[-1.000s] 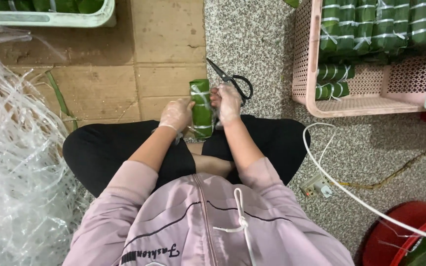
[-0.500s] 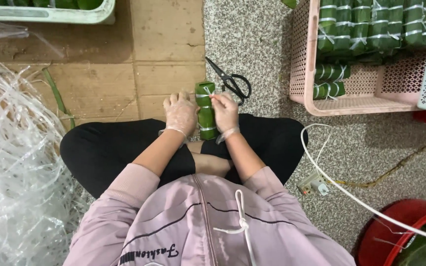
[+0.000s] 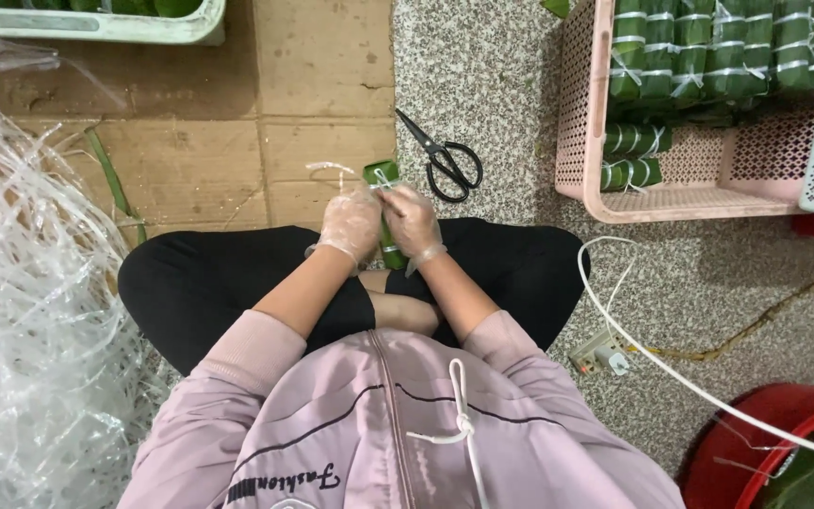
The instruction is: Tying plastic string around leaf-wrapped cakes to secure the packaging.
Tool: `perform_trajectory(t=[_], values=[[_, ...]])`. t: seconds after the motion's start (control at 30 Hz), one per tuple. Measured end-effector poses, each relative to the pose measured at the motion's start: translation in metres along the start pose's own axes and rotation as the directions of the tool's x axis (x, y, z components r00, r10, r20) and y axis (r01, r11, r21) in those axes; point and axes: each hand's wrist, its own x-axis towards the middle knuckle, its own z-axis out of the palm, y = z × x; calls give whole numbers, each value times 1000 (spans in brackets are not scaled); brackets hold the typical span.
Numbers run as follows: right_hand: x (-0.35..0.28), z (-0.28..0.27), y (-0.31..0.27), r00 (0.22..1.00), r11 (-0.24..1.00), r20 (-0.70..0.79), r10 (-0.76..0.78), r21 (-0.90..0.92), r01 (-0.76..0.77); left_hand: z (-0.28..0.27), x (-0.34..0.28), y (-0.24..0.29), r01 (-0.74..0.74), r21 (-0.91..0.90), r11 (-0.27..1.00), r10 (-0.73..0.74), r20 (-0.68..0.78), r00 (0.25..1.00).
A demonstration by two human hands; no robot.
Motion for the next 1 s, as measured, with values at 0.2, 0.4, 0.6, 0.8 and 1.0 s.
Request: perform_trajectory(t=[0.2, 0.4, 0.6, 0.8, 1.0], values=[[5, -10, -19, 993, 995, 110, -32, -95, 43, 55, 23, -28, -210, -138, 968, 177, -217, 960], [5, -13, -1, 995, 997, 61, 79, -7, -78, -30, 8, -9, -294, -244, 924, 175, -414, 893], [16, -21, -1, 983, 982, 90, 162, 84, -169, 27, 34, -21, -212, -131, 969, 143, -403, 904], [16, -19, 8, 979, 971, 96, 182, 140, -194, 47, 30, -19, -84, -233, 969, 9, -308, 951], [19, -18, 4, 940, 895, 92, 328, 287, -340, 37, 13, -10, 214, -678, 703, -247, 50, 968]])
